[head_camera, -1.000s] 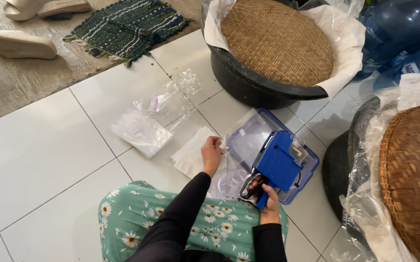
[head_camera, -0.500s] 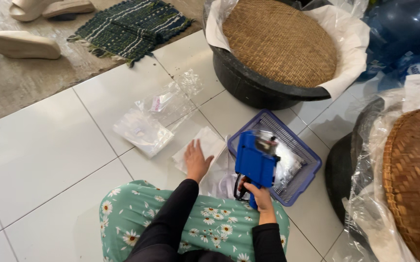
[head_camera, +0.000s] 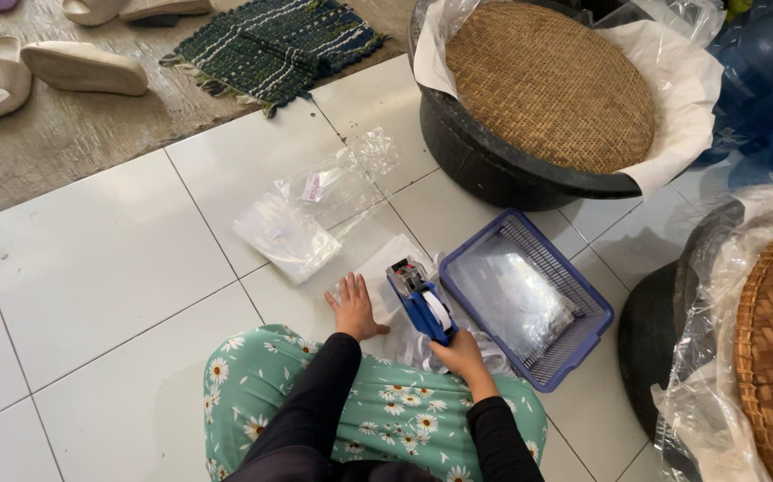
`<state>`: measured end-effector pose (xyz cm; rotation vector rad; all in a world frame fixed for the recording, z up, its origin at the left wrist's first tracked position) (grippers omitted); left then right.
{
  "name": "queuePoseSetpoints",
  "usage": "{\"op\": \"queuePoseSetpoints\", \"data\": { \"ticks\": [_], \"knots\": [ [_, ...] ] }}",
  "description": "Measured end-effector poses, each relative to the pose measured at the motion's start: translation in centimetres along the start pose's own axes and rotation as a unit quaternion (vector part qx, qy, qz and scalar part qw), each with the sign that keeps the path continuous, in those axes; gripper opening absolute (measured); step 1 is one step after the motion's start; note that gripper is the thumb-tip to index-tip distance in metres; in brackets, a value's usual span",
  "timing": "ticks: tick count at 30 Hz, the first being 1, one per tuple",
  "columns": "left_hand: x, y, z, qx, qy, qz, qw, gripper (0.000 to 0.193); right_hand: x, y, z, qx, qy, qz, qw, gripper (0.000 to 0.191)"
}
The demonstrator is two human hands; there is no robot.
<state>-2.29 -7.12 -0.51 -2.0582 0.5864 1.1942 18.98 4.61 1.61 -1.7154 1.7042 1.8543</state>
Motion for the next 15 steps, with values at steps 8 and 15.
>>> {"op": "queuePoseSetpoints", "data": {
  "ticks": [8, 15],
  "knots": [
    [-0.2, 0.0, 0.2, 0.007, -0.061, 0.017, 0.998, 0.145, 1.5, 2.1, 2.3, 0.003, 0.066, -0.027, 0.997, 0.043],
    [-0.3, 0.0, 0.2, 0.002, -0.062, 0.009, 0.998, 0.143, 0.9, 0.8, 1.8, 0.014, 0.053, -0.053, 0.997, 0.045]
  ]
}}
Point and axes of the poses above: each hand's wrist, its own z-axis towards the middle knuckle, its own x-axis out of the palm, y = z × x, the point moved 6 cm from there along z, towards the middle knuckle
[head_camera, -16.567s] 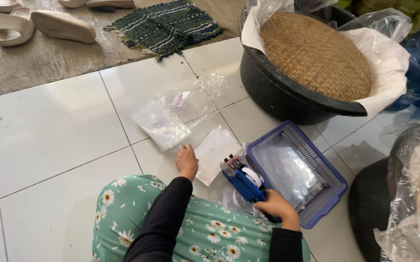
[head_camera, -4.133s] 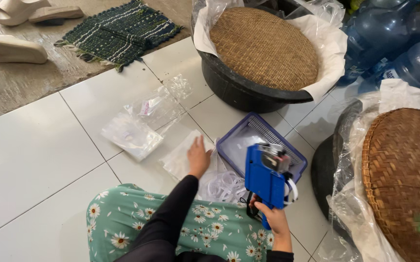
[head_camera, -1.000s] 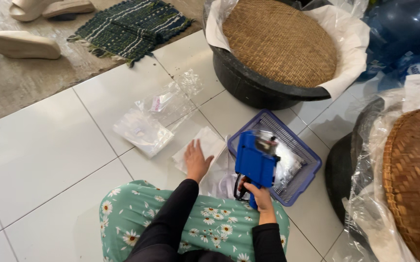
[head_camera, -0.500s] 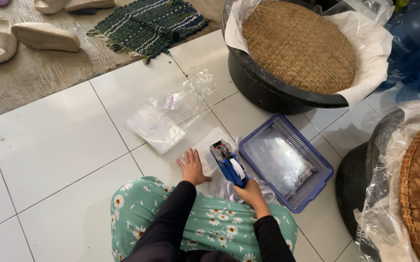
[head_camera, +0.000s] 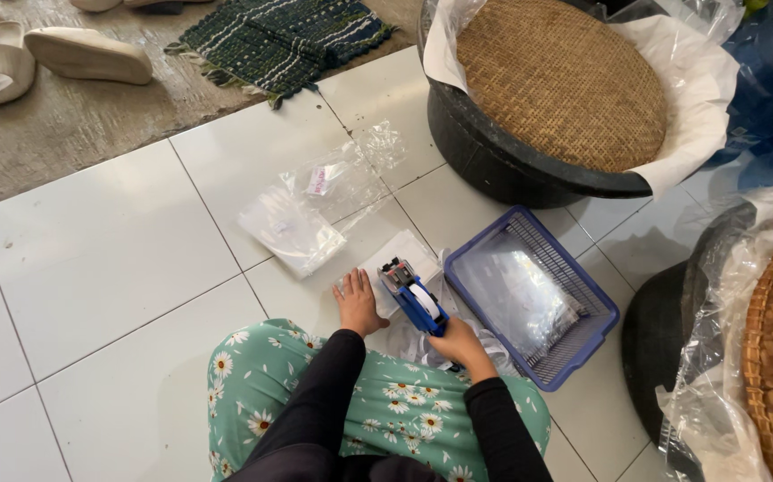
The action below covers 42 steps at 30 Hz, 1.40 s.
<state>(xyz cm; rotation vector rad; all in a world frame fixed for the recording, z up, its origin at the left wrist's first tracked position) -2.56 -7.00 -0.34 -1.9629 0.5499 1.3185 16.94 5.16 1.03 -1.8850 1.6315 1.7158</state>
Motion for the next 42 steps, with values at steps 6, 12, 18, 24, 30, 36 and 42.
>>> {"op": "queuePoseSetpoints", "data": {
  "ticks": [6, 12, 18, 24, 30, 36, 42],
  "knots": [
    [-1.0, -0.2, -0.2, -0.014, 0.02, -0.053, 0.998, 0.148, -0.8, -4.2, -3.5, -0.019, 0.012, -0.013, 1.0, 0.046],
    [-3.3, -2.0, 0.4, 0.105, -0.199, 0.034, 0.974, 0.084, -1.0, -4.6, -4.2, -0.015, -0.034, 0.098, 0.995, 0.041],
    [-1.7, -2.4, 0.1, 0.124, -0.158, 0.087, 0.976, 0.069, -1.4, -5.0, -4.1, 0.031, -0.06, 0.167, 0.984, 0.039],
    [-1.9, -2.5, 0.4, 0.119, -0.115, 0.089, 0.982, 0.065, -1.5, -4.8, -4.1, 0.035, -0.052, 0.119, 0.991, 0.045],
    [-3.2, -1.8, 0.9, 0.066, -0.08, 0.061, 0.993, 0.085, -1.4, -4.4, -4.4, 0.048, -0.035, 0.099, 0.993, 0.046],
    [-3.3, 3.2, -0.9, -0.177, -0.1, -0.14, 0.969, 0.086, -1.6, -4.1, -4.4, 0.043, -0.051, 0.128, 0.99, 0.044],
    [-4.1, 5.6, -0.4, -0.203, -0.193, -0.205, 0.938, 0.019, -1.0, -4.6, -4.1, 0.038, -0.043, 0.152, 0.987, 0.041]
  ]
}}
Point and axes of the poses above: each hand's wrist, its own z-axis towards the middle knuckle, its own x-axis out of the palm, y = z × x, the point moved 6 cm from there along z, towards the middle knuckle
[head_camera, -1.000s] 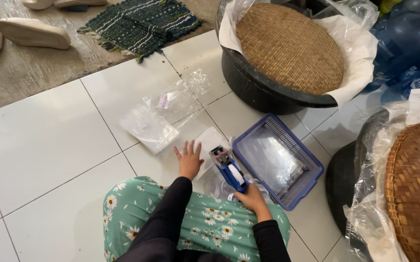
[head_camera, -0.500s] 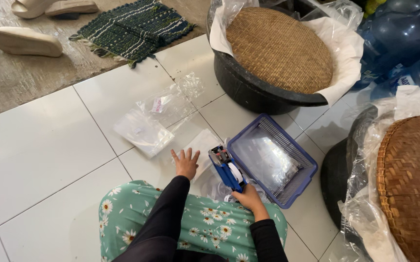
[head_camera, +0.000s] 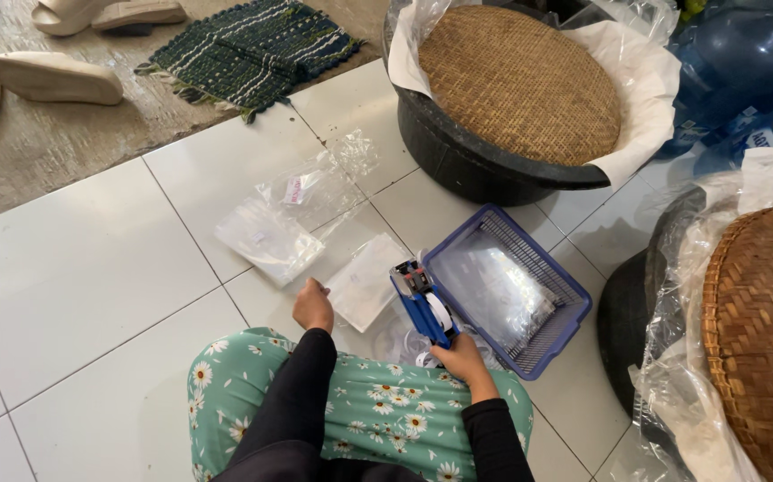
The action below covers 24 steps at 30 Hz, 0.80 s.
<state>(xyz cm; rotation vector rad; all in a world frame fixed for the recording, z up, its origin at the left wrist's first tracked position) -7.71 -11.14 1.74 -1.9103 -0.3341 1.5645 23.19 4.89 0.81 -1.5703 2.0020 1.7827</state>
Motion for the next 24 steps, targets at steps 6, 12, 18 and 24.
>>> {"op": "queuePoseSetpoints", "data": {
  "ticks": [6, 12, 18, 24],
  "knots": [
    [-0.6, -2.0, 0.3, 0.051, -0.037, -0.322, 0.944, 0.03, -0.2, 0.3, -0.6, -0.078, -0.004, 0.182, 0.98, 0.032],
    [2.3, -5.7, -0.1, -0.015, 0.03, -0.493, 0.869, 0.016, -2.8, 1.7, -2.6, -0.149, 0.056, 0.424, 0.892, 0.031],
    [7.6, -12.2, -4.0, 0.005, 0.149, -0.483, 0.863, 0.015, -4.0, 1.2, -2.8, -0.136, 0.054, 0.498, 0.855, 0.035],
    [9.8, -15.3, -6.2, 0.152, 0.193, -0.375, 0.894, 0.046, -3.1, -0.1, -1.9, -0.1, 0.064, 0.496, 0.86, 0.033]
  ]
}}
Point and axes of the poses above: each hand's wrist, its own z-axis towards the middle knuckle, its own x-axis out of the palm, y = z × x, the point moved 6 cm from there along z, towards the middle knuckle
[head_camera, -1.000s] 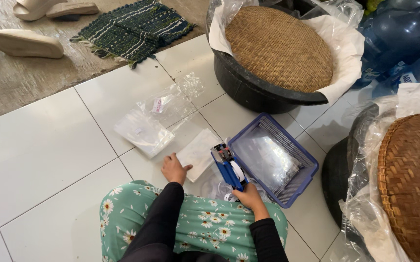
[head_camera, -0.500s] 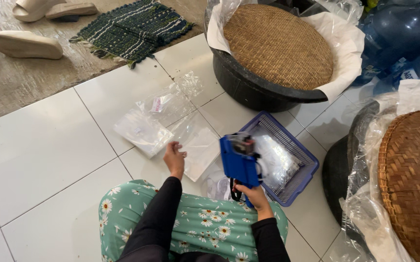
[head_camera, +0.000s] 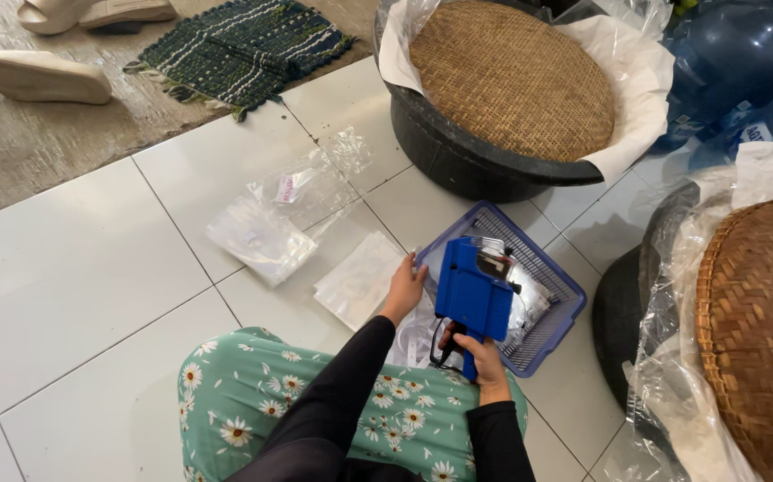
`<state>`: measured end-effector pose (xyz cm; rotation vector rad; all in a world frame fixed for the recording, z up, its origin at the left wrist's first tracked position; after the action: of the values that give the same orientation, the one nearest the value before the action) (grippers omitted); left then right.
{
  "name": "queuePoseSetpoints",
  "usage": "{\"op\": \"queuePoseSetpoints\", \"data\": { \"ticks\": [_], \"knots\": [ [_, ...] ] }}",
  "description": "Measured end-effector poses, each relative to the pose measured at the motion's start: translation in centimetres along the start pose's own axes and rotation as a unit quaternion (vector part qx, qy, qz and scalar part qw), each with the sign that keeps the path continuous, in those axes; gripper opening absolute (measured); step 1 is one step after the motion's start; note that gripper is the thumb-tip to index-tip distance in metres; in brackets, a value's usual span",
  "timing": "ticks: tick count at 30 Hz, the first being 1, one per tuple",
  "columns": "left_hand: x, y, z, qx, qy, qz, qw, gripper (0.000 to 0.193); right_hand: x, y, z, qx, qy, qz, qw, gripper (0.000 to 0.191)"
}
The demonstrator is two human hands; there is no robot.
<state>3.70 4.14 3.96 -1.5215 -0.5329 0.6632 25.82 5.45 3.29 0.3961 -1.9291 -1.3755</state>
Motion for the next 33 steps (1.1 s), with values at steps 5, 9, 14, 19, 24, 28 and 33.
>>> {"op": "queuePoseSetpoints", "data": {
  "ticks": [5, 9, 14, 19, 24, 28, 33],
  "knots": [
    [-5.0, 0.8, -0.7, 0.011, -0.026, 0.276, 0.961, 0.071, 0.4, -0.8, 0.6, -0.004, -0.002, -0.088, 0.996, 0.026],
    [-10.6, 2.0, -1.6, -0.076, 0.018, 0.478, 0.875, 0.113, 0.8, -2.3, 1.5, 0.065, -0.043, -0.204, 0.976, 0.02],
    [-13.0, 2.9, -3.1, -0.105, 0.065, 0.554, 0.824, 0.149, 2.4, -3.7, 2.5, 0.108, -0.044, -0.294, 0.949, 0.024],
    [-12.5, 4.3, -3.8, -0.115, 0.103, 0.557, 0.816, 0.153, 4.1, -3.2, 3.9, 0.09, -0.023, -0.41, 0.907, 0.032],
    [-12.0, 4.8, -3.5, -0.115, 0.093, 0.548, 0.823, 0.149, 5.8, -2.3, 5.4, 0.049, 0.021, -0.535, 0.843, 0.045],
    [-11.8, 5.0, -3.4, -0.126, 0.092, 0.549, 0.822, 0.149, 6.6, -2.5, 6.5, 0.059, 0.042, -0.57, 0.819, 0.048],
    [-11.7, 5.3, -3.5, -0.131, 0.085, 0.543, 0.825, 0.149, 6.4, -2.9, 7.4, 0.125, 0.043, -0.592, 0.795, 0.043]
  ]
}}
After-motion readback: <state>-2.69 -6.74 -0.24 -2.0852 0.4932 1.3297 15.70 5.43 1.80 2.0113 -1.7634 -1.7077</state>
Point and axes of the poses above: each hand's wrist, its own z-axis towards the middle knuckle, its own x-axis out of the palm, y = z × x, the point moved 6 cm from there along z, towards the middle knuckle
